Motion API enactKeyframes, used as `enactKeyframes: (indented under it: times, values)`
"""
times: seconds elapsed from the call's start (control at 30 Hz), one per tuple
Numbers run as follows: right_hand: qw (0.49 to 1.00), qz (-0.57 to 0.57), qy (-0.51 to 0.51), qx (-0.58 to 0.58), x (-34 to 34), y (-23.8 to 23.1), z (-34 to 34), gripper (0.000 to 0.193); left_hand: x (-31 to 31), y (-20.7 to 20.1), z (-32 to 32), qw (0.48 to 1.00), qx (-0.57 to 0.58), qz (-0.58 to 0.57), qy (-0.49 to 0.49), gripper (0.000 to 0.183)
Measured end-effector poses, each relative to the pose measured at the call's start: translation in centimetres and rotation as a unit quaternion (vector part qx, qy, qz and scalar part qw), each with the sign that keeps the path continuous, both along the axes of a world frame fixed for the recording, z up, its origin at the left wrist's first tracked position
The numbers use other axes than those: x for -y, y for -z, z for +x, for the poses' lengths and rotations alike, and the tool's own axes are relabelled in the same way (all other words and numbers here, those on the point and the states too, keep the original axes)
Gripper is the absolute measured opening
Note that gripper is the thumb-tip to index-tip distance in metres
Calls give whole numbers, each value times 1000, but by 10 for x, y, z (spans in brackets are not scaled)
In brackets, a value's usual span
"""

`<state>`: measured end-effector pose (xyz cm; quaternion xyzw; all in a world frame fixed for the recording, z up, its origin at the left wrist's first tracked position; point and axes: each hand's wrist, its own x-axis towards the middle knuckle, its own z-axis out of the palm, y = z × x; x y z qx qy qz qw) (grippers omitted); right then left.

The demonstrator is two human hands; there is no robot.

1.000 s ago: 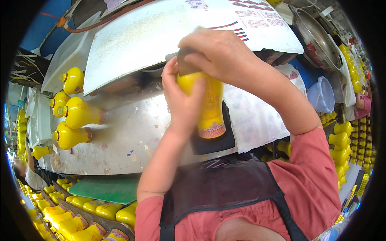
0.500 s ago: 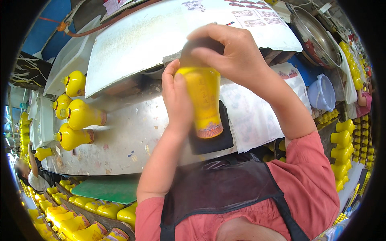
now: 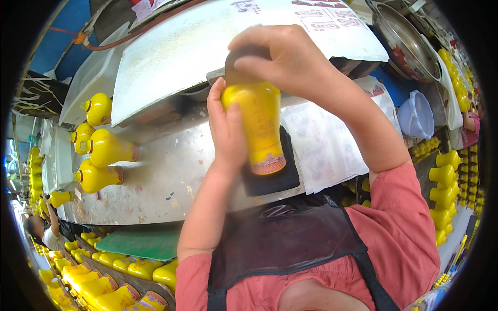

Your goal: The person applies adhesive labels to yellow plastic bottles. They peel a label from a sheet, wrap it around the bottle, and smooth it down. The person repeats this process for multiple bottles, handling them one at a time.

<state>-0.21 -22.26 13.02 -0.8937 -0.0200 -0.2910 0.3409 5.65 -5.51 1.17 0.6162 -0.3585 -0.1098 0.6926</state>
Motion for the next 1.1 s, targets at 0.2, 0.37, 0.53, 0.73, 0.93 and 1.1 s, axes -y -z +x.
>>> enactKeyframes:
  times: [0.2, 0.37, 0.53, 0.73, 0.93, 1.1]
  values:
    - [982, -183, 43, -11, -7, 11, 7, 21, 1, -22, -6, 996, -5, 80, -49, 68]
    - [980, -181, 80, -29, -3, 17, 11, 23, 18, -38, 4, 992, -21, 93, -83, 53]
    - [980, -144, 108, 89, 2, 36, -18, 17, 24, -38, 11, 985, -149, 61, -67, 33]
    - [970, -124, -86, 192, -38, 90, -87, 28, 21, -34, 7, 982, -185, 2, -46, 27]
    - [958, 219, 173, 71, -36, 105, -91, 25, 11, -25, -8, 987, -149, 33, -42, 47]
    - [985, -37, 114, 121, -45, 112, -108, 25, 10, -22, -10, 981, -191, -29, -2, 43]
